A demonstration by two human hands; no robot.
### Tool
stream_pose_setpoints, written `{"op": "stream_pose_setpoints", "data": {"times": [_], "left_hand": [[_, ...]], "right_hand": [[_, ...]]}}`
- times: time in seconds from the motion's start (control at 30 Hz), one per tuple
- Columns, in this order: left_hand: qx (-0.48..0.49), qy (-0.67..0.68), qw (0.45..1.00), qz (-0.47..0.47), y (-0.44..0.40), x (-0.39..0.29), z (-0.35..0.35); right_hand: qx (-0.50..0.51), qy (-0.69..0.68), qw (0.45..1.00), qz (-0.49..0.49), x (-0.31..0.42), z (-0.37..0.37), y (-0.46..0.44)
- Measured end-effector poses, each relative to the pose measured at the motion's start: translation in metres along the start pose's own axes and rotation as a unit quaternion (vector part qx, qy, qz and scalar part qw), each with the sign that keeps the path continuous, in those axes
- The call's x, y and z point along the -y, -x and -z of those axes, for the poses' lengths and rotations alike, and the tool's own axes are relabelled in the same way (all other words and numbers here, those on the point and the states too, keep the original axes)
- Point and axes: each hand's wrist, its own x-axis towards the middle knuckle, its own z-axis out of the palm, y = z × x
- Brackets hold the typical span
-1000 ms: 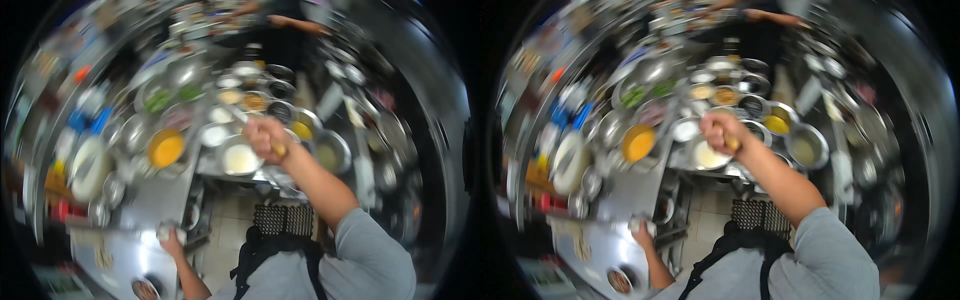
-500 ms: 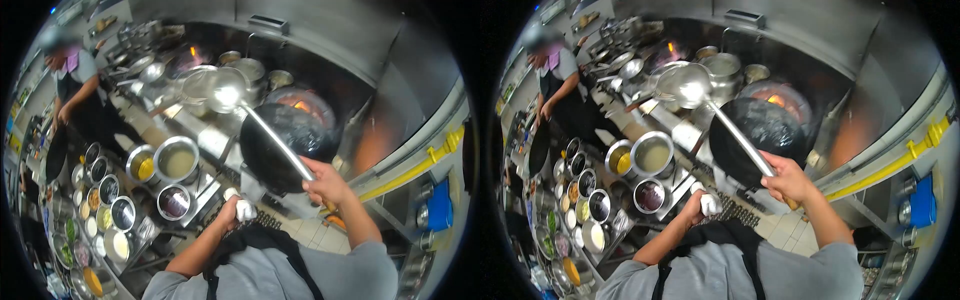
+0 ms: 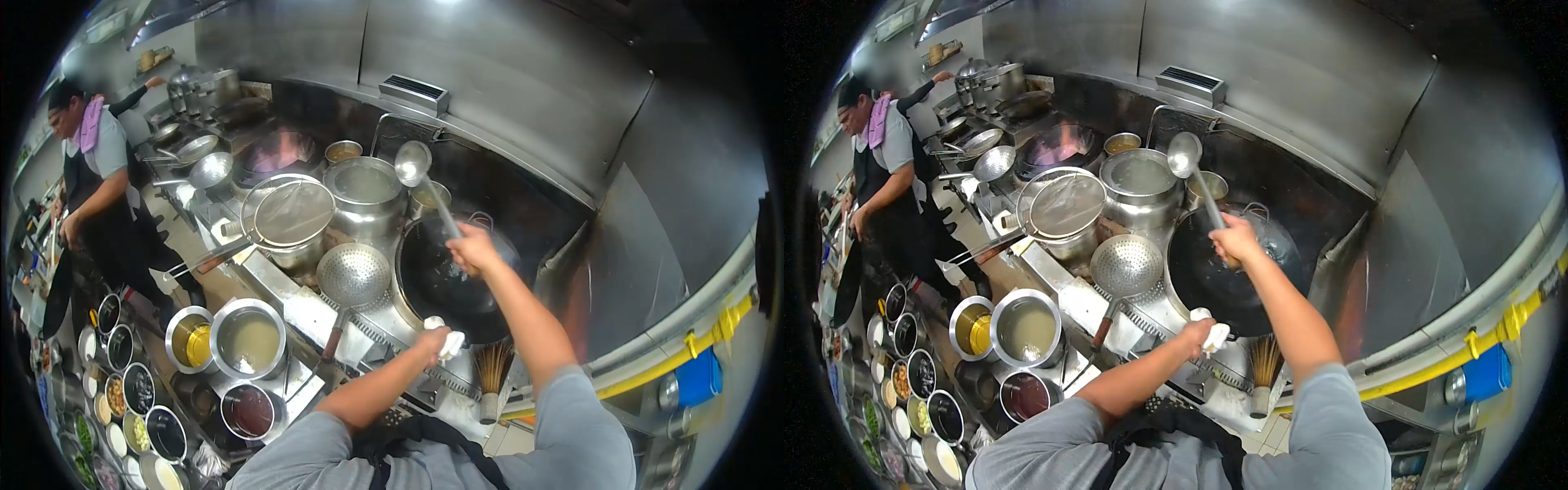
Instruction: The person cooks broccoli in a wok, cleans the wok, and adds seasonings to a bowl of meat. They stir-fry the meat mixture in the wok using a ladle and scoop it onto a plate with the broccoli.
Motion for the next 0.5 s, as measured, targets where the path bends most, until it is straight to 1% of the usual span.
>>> {"op": "stream_pose_setpoints", "data": {"times": [0.07,0.13,0.17,0.2,0.23,0.27,0.3,0.33,0.37,0.4,0.43,0.47,0.5], "left_hand": [[-0.031,0.008,0.999,-0.016,-0.055,0.021,0.014],[-0.093,-0.055,0.994,-0.021,-0.043,0.011,0.007],[-0.088,-0.025,0.996,-0.011,-0.043,0.009,0.007],[-0.086,-0.032,0.995,-0.025,-0.041,0.009,0.008],[-0.082,-0.013,0.996,-0.011,-0.029,0.0,0.006],[-0.077,0.003,0.997,0.003,-0.026,-0.005,0.007],[-0.077,-0.005,0.997,0.008,-0.024,-0.012,0.009],[-0.06,0.015,0.998,0.007,-0.027,-0.013,0.011],[-0.042,0.036,0.998,0.007,-0.03,-0.011,0.012],[-0.039,0.028,0.999,0.013,-0.034,-0.014,0.016],[-0.009,0.046,0.999,0.015,-0.052,-0.011,0.027],[0.021,0.064,0.998,0.019,-0.048,-0.015,0.033],[0.009,0.057,0.998,0.032,-0.048,-0.021,0.036]], "right_hand": [[-0.024,0.056,0.997,0.056,-0.021,-0.032,-0.073],[-0.067,0.162,0.984,0.043,-0.02,-0.067,-0.116],[-0.049,0.169,0.984,0.025,-0.021,-0.08,-0.132],[-0.03,0.175,0.984,0.006,-0.024,-0.092,-0.147],[-0.032,0.169,0.985,0.002,-0.025,-0.102,-0.156],[0.016,0.008,0.998,-0.057,-0.024,-0.109,-0.164],[0.062,-0.153,0.98,-0.111,-0.024,-0.109,-0.169],[0.055,-0.16,0.979,-0.112,-0.02,-0.103,-0.173],[0.106,-0.333,0.918,-0.185,-0.016,-0.094,-0.175],[0.152,-0.494,0.82,-0.248,-0.014,-0.084,-0.173],[0.168,-0.528,0.798,-0.238,-0.01,-0.073,-0.16],[0.159,-0.534,0.796,-0.236,-0.011,-0.059,-0.145],[0.236,-0.558,0.76,-0.236,-0.013,-0.043,-0.127]]}}
